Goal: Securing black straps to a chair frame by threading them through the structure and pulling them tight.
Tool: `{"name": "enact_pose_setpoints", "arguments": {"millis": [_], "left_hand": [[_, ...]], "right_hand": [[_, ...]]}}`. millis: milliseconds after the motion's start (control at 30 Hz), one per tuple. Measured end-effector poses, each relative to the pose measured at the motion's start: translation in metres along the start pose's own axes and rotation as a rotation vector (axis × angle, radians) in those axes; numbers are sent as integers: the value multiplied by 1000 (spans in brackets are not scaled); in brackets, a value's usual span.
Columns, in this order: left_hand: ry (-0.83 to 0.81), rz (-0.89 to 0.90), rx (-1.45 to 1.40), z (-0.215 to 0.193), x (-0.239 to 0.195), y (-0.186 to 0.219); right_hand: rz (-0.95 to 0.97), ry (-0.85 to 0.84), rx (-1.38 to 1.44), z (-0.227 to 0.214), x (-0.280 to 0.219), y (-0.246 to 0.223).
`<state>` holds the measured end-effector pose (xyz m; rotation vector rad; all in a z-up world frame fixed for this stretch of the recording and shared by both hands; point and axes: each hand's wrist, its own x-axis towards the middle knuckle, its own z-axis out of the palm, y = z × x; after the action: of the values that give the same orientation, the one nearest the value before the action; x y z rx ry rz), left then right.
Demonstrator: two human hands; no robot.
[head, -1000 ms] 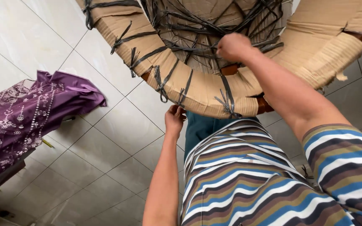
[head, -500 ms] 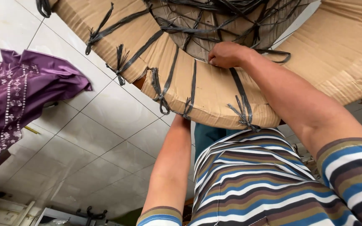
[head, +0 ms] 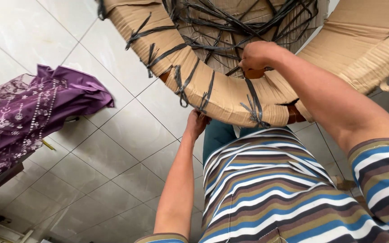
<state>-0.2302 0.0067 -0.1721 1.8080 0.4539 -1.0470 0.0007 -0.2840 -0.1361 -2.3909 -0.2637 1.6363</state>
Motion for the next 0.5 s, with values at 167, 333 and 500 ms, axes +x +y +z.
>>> {"name": "enact_pose_setpoints", "arguments": {"millis": [167,333,500], "left_hand": [[47,-89,-70,-6,-52,19],[98,-3,-70,-23,-120,61],[223,258,-229,-36,-168,94]], "right_hand": [[23,49,67,-34,-61,-16],[-11,138,134,-33,-136,-34],[-33,313,320,-31,-216,-65]]}}
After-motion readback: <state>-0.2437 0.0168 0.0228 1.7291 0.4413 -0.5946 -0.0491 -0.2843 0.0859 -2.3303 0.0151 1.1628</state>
